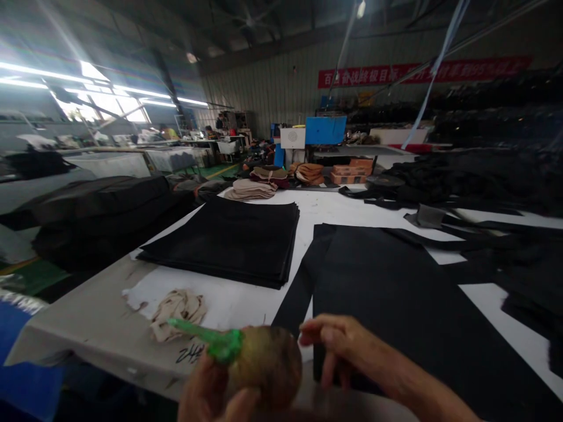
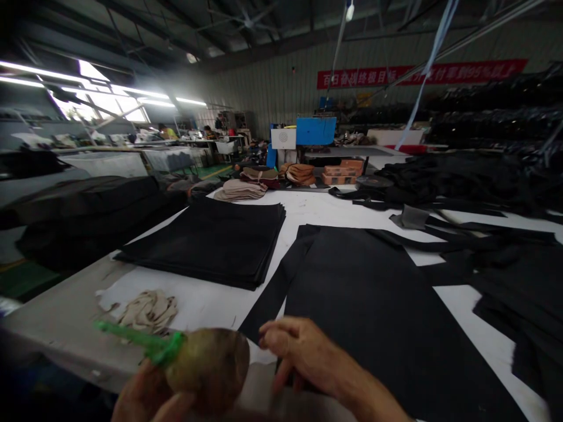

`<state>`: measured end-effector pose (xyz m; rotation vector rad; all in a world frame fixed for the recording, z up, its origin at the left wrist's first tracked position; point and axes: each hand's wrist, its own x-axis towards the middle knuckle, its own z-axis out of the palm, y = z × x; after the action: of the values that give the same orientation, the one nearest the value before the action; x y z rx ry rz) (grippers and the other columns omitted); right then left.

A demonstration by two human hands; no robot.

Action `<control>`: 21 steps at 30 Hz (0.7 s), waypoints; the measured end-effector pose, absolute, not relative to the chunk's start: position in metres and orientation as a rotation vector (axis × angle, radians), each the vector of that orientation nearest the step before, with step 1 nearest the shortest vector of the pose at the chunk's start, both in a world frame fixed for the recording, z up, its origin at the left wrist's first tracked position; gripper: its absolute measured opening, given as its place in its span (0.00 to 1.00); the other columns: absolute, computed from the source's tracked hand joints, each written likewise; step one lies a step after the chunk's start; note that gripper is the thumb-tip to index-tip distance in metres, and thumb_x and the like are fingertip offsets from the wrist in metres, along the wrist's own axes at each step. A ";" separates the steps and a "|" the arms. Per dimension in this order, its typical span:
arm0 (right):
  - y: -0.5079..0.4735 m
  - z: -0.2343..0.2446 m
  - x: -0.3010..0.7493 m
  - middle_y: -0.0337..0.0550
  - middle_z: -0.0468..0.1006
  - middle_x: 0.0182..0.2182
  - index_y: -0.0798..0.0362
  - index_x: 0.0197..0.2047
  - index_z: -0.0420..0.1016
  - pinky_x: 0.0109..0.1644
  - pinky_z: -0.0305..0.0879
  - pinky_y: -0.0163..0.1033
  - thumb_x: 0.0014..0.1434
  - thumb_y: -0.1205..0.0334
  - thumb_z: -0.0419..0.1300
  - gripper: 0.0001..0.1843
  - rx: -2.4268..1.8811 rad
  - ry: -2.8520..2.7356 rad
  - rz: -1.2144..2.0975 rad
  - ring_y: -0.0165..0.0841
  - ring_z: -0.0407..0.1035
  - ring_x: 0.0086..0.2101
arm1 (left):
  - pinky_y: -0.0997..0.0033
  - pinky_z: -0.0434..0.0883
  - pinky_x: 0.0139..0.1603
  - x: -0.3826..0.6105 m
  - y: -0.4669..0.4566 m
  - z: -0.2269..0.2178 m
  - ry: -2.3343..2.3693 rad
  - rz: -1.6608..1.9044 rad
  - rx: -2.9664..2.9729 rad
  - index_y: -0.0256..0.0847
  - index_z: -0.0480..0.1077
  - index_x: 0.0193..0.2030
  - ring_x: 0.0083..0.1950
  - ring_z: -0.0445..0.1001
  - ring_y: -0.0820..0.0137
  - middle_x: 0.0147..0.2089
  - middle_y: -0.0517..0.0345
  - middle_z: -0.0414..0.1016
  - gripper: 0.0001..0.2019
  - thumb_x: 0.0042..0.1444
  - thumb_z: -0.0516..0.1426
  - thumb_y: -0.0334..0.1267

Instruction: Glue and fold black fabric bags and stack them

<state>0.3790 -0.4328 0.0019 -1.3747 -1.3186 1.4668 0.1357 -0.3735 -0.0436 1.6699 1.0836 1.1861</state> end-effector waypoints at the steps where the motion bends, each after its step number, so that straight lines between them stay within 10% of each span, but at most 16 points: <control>1: -0.423 0.006 0.387 0.49 0.75 0.44 0.54 0.50 0.70 0.30 0.65 0.36 0.53 0.37 0.53 0.32 -1.526 -1.397 1.267 0.33 0.71 0.31 | 0.60 0.78 0.34 0.130 -0.366 -0.038 1.190 1.206 1.659 0.41 0.70 0.43 0.39 0.77 0.56 0.37 0.50 0.78 0.23 0.43 0.62 0.53; 5: -0.392 0.006 0.401 0.44 0.73 0.42 0.51 0.47 0.70 0.43 0.62 0.41 0.53 0.50 0.61 0.20 -1.834 -1.814 0.616 0.35 0.68 0.38 | 0.58 0.76 0.42 0.116 -0.326 -0.032 1.489 1.212 1.787 0.39 0.67 0.42 0.41 0.77 0.57 0.40 0.50 0.76 0.26 0.41 0.62 0.54; 21: -0.375 -0.016 0.406 0.38 0.72 0.32 0.51 0.34 0.72 0.37 0.58 0.34 0.60 0.63 0.56 0.05 -1.733 -2.056 0.628 0.29 0.66 0.34 | 0.49 0.69 0.55 0.106 -0.308 -0.061 1.556 1.153 1.817 0.43 0.64 0.53 0.52 0.73 0.54 0.50 0.49 0.73 0.29 0.45 0.61 0.52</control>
<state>0.4058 -0.3747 -0.0162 -1.7334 -2.0560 0.6280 0.1057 -0.3077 -0.0614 1.8175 1.5564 1.1532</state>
